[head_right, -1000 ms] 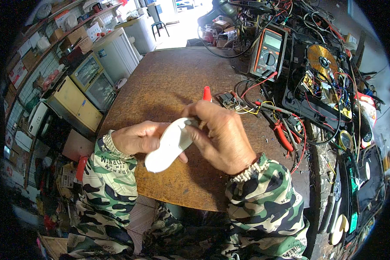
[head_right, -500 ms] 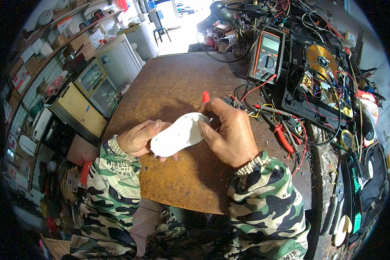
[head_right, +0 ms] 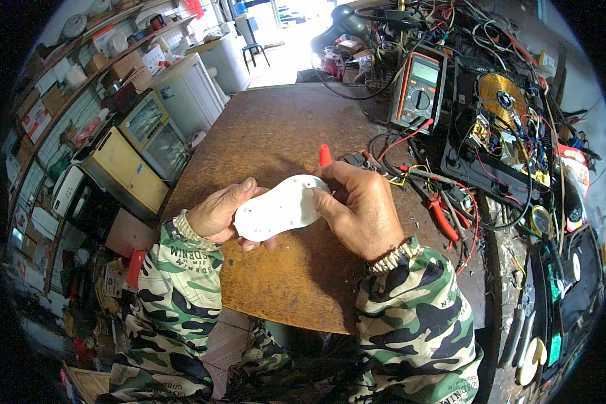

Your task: The person applies glue to a white plastic shell, inserts small components, and then places a circuit board into the shell. The person handles the shell and board repeatedly while working at a cluttered electronics workbench.

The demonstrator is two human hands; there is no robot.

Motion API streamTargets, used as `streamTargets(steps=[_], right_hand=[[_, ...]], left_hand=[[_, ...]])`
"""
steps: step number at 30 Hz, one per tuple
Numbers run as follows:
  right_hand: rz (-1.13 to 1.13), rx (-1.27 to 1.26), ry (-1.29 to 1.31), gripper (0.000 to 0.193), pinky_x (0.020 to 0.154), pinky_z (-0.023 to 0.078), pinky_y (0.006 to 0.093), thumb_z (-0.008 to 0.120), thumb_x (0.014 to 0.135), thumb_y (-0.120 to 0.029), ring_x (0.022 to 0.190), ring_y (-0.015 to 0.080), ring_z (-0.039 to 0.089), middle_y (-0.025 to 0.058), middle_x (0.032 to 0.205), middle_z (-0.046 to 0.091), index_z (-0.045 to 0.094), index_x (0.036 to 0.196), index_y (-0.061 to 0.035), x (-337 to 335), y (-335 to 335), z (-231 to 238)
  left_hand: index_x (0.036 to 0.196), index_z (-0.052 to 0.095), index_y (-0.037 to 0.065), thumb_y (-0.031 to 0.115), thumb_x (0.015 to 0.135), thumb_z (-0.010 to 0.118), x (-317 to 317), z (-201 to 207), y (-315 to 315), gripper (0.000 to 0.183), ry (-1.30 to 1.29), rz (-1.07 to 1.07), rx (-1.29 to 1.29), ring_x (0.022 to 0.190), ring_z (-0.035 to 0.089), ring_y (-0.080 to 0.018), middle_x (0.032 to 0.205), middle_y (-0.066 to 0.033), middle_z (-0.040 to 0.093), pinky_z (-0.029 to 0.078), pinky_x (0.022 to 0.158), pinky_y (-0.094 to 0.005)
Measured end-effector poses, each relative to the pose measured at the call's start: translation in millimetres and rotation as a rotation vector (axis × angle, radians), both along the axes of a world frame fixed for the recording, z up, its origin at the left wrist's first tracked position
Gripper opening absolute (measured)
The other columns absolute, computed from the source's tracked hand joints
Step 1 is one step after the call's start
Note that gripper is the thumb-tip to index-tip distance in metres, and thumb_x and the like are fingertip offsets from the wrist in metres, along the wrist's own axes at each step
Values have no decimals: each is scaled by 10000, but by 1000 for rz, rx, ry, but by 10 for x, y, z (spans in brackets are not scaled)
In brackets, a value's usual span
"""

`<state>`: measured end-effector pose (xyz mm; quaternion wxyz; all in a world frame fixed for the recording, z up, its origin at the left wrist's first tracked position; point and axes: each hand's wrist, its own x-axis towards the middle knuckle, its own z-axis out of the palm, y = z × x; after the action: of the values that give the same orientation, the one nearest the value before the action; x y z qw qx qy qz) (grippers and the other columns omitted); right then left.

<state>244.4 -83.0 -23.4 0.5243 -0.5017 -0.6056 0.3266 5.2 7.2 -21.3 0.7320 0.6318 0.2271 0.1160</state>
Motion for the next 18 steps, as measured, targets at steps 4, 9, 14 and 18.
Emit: streamTargets(steps=[4, 9, 14, 18], right_hand=[[17, -26, -6, 230, 675, 542, 288, 643, 845, 10, 771, 133, 669, 132, 863, 711, 646, 1058, 98, -15, 0, 27], [-1, -4, 18, 210, 661, 532, 274, 641, 853, 6, 748, 117, 653, 114, 831, 702, 643, 1041, 99, -7, -16, -14], [77, -62, 59, 183, 640, 514, 264, 667, 871, -14, 735, 103, 632, 75, 810, 681, 610, 1019, 77, -45, -10, 3], [94, -55, 49, 197, 640, 512, 267, 690, 880, -44, 740, 105, 636, 88, 818, 683, 599, 1023, 56, -93, 5, -42]], left_hand=[[1297, 500, -31, 617, 1006, 314, -20, 12, -13, 735, 2, 9, 2, 590, 632, -166, 866, -206, 704, 502, 514, -271], [1288, 509, -32, 626, 1004, 308, 37, -17, 4, 745, -36, 49, -15, 645, 647, -153, 867, -151, 699, 484, 490, -243], [1283, 555, 8, 632, 1009, 272, -12, 75, -36, 737, -82, 333, 29, 625, 600, -108, 793, -83, 665, 411, 447, -217], [1260, 564, 16, 622, 1011, 291, -46, 40, -10, 709, -167, 314, 11, 629, 587, -91, 816, -72, 664, 404, 461, -207]])
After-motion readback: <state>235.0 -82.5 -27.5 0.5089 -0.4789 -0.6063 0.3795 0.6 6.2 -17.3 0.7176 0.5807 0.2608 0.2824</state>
